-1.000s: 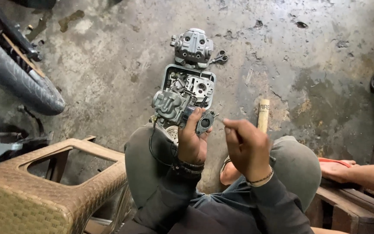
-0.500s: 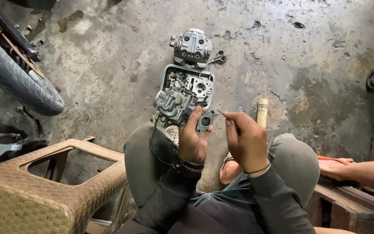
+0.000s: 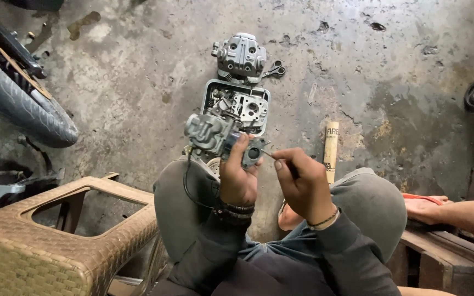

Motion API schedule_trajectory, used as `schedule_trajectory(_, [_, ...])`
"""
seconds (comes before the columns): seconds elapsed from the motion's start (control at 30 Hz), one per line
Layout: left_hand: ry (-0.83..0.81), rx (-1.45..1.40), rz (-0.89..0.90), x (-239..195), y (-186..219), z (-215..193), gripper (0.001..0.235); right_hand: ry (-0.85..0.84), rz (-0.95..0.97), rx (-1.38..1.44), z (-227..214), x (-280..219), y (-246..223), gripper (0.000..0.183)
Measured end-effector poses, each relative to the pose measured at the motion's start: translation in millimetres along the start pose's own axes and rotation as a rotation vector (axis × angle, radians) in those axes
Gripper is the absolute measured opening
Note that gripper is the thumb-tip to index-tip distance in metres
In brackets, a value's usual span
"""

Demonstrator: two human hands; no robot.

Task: The person is scraping old gasket material or residue from the surface of a motorcycle engine component using a small metal hand tool.

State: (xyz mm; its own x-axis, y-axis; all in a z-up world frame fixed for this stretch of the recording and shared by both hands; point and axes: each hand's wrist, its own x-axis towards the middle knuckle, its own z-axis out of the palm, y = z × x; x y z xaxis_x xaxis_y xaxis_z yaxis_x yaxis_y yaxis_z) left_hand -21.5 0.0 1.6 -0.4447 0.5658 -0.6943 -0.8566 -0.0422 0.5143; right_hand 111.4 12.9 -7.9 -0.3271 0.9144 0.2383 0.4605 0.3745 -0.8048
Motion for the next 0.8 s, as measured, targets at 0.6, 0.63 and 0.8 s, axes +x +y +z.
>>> schedule_trajectory(0.6, [0.058, 0.067, -0.091, 44.8, -43.1, -19.8, 0.026, 0.157, 1.050, -0.062, 169.9, -22.8, 379.6, 0.014])
schedule_trajectory(0.63, [0.068, 0.070, -0.103, 43.3, -44.5, -20.4, 0.026, 0.153, 1.063, -0.071, 167.8, -25.3, 383.7, 0.014])
schedule_trajectory(0.8, [0.195, 0.059, -0.165, 60.2, -52.5, -20.1, 0.024, -0.070, 1.180, -0.167, 143.4, 23.4, 358.0, 0.022])
